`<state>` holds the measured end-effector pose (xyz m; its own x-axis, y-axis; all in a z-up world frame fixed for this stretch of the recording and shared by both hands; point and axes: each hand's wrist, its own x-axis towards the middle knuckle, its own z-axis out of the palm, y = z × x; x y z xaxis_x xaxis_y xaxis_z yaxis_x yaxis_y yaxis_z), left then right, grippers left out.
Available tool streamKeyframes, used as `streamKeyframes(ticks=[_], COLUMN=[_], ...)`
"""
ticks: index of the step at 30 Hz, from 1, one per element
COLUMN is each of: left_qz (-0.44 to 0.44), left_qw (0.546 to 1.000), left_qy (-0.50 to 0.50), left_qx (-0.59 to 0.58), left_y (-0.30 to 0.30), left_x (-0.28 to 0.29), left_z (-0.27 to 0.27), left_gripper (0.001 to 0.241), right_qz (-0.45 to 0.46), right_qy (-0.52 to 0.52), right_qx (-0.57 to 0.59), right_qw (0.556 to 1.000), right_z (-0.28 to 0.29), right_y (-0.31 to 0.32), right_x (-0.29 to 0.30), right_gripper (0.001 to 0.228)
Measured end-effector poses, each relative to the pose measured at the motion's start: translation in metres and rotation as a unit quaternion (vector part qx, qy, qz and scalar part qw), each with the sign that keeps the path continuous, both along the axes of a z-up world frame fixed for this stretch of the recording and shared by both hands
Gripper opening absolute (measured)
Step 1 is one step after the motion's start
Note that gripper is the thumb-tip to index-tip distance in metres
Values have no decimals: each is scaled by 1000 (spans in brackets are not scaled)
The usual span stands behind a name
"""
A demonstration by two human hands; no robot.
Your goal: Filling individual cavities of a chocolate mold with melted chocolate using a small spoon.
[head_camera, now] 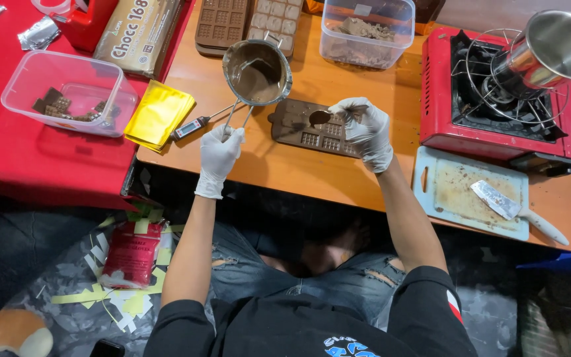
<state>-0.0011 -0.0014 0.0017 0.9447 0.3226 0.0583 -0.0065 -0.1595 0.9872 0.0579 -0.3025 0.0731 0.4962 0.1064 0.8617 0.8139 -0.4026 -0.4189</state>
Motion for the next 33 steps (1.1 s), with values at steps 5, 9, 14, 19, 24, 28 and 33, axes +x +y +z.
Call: streamKeyframes(ticks=[5,9,14,19,24,28,33], left_qz=[-1,3,2,1,1,1,-1], left_qw=[1000,1000,1000,1000,1000,1000,1000], left_qy=[3,-7,-5,-3,-5,-7,-2], left_qx=[-3,-8,-6,2,-3,0,2], left_y=[0,-2,0,0,0,1,1], left_x=[0,-1,0,0,0,1,0], left_z=[1,1,1,0,0,-2,-1], left_gripper=[21,21,21,21,21,21,20], right_qz=[-16,-19,-27,-30,-33,-38,-35], right_qy=[-18,-31,-26,-6,1,0,-18], right_qx=[21,45,14,7,5,0,-14], right_qw=[999,998,999,1000,999,999,999], right_z=[12,22,11,10,8,6,-3], right_y=[-8,-6,-3,-1,0,-3,3], right_x=[-4,-9,-4,-7,-6,-5,1], right_gripper=[13,13,14,16,15,15,13])
